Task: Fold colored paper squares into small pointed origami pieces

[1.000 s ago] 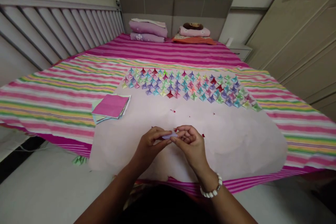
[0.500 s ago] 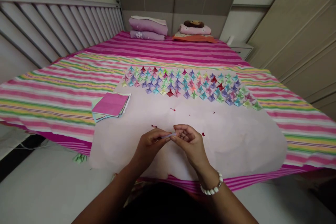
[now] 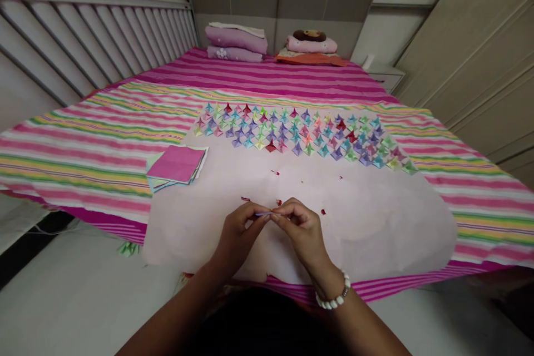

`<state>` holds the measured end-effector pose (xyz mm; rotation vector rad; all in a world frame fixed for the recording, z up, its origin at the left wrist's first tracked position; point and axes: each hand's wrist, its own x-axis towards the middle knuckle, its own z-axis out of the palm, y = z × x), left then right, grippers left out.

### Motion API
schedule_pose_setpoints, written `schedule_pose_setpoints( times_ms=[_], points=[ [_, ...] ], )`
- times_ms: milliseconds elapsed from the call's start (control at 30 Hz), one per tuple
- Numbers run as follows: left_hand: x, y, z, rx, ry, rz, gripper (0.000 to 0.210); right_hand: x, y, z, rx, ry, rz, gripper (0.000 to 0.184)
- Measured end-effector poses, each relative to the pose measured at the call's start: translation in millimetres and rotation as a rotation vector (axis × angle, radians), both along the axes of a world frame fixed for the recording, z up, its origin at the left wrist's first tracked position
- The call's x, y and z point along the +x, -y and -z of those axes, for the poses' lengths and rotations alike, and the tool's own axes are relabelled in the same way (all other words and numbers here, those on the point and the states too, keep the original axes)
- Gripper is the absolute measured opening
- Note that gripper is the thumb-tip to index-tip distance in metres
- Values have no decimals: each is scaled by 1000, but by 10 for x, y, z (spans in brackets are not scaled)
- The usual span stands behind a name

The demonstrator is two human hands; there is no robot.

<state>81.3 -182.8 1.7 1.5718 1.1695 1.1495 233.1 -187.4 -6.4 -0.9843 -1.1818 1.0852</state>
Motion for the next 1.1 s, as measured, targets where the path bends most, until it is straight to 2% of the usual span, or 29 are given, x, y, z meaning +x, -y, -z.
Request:
schedule_pose_setpoints(
  times_ms=[133, 300, 433, 600, 700, 867, 1000, 1100],
  points=[
    [-37, -32, -12, -183, 122, -45, 13, 20, -15, 35, -88, -58, -57, 7],
    [-49, -36, -53, -225, 94, 72, 14, 29, -27, 23, -107, -58, -138, 7],
    [-19, -42, -26, -265, 86, 9, 18, 18, -43, 9, -169, -29, -98, 13],
    [-29, -95, -14, -299, 110, 13, 19, 22, -94, 53, -256, -122, -65, 14],
    [-46, -113, -5, -295, 115, 6, 19, 37, -120, 70, -269, -133, -90, 14],
    [-22, -117, 41, -326, 129, -26, 22, 38, -147, 105, -281, -117, -55, 20],
    [-5, -150, 78, -383, 209, -48, 28, 15, -150, 128, -286, -147, -45, 22],
    [-20, -182, 103, -497, 320, -50, 32, 10, -143, 126, -292, -144, -91, 21]
  ],
)
